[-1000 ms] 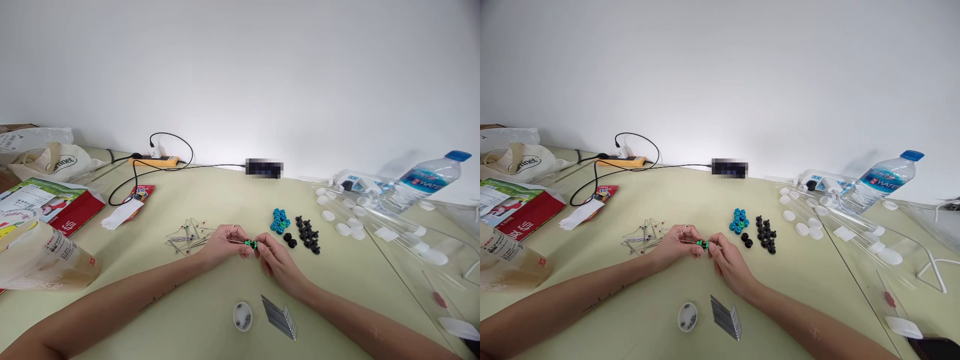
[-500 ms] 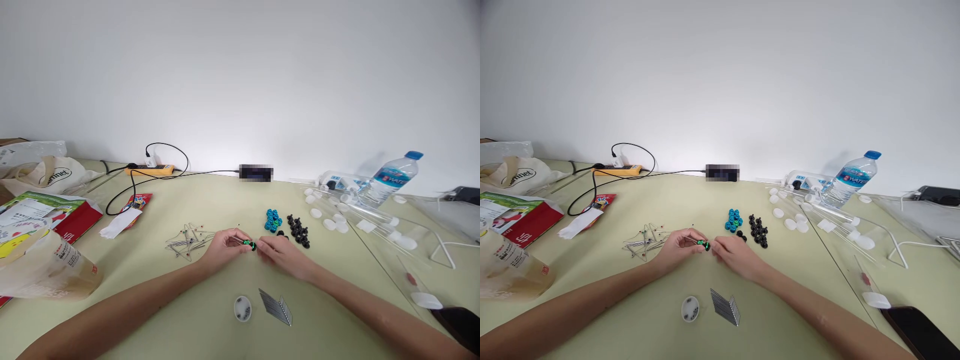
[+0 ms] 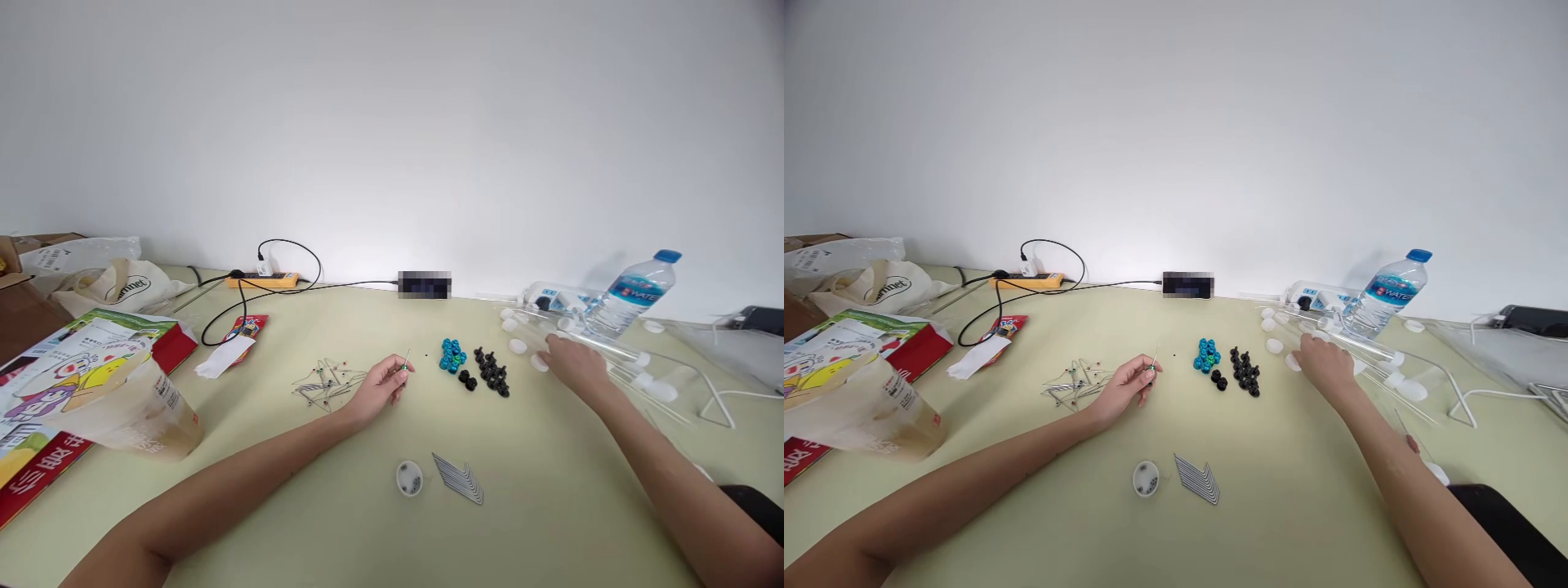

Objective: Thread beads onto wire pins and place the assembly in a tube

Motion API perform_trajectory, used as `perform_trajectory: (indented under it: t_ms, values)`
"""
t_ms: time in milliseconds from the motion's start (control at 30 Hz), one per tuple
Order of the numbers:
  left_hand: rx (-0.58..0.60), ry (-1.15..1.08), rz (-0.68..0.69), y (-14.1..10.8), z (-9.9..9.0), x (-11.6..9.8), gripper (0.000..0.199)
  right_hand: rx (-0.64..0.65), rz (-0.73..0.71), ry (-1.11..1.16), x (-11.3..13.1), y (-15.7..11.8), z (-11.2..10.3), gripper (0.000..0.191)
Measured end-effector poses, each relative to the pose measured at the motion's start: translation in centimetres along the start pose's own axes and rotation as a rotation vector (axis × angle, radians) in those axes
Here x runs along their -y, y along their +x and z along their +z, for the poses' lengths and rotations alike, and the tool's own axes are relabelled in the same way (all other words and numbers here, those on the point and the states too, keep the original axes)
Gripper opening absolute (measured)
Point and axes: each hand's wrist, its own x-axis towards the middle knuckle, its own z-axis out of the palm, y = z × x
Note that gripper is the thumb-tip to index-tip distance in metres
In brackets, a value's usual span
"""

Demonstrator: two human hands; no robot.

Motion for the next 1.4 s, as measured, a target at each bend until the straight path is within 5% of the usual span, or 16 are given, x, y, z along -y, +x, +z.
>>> perform_trajectory:
  t_ms: [233,433,567,700,900,1000,1167,1333,1400]
  values:
    - [-0.144,0.072,0.053,0.2,-0.3,0.0,0.030,-0.160,-0.046,0.134,2.0,-0.3,-3.6,0.025]
    - [-0.207,0.108,0.153,0.2,-0.6,-1.1,0.030,-0.248,-0.185,0.320,8.3,-0.8,-8.0,0.031]
    - [-0.217,0.104,0.184,0.2,-0.5,-2.4,0.032,0.024,-0.426,0.629,13.3,-2.0,-8.6,0.028]
    - [-0.241,0.079,0.196,0.2,-0.5,-3.7,0.027,0.227,-0.483,0.684,16.4,-3.0,-7.1,0.025]
    - [-0.178,0.012,0.185,-0.2,0.0,-5.9,0.031,0.194,-0.471,0.777,17.0,-3.6,-7.5,0.039]
    - [-0.117,-0.001,0.160,-0.6,0.5,-7.2,0.032,0.107,-0.477,0.958,16.9,-3.8,-9.3,0.034]
    - [0.000,0.036,0.136,-1.2,1.1,-8.5,0.033,0.151,-0.541,1.293,17.1,-4.5,-10.7,0.020]
    - [-0.306,0.218,0.297,-0.5,0.5,-7.1,0.028,0.061,-0.418,1.408,17.1,-4.6,-10.5,0.030]
    - [-0.347,0.293,0.329,0.3,0.3,-5.7,0.041,0.028,-0.378,1.452,17.0,-4.3,-10.3,0.034]
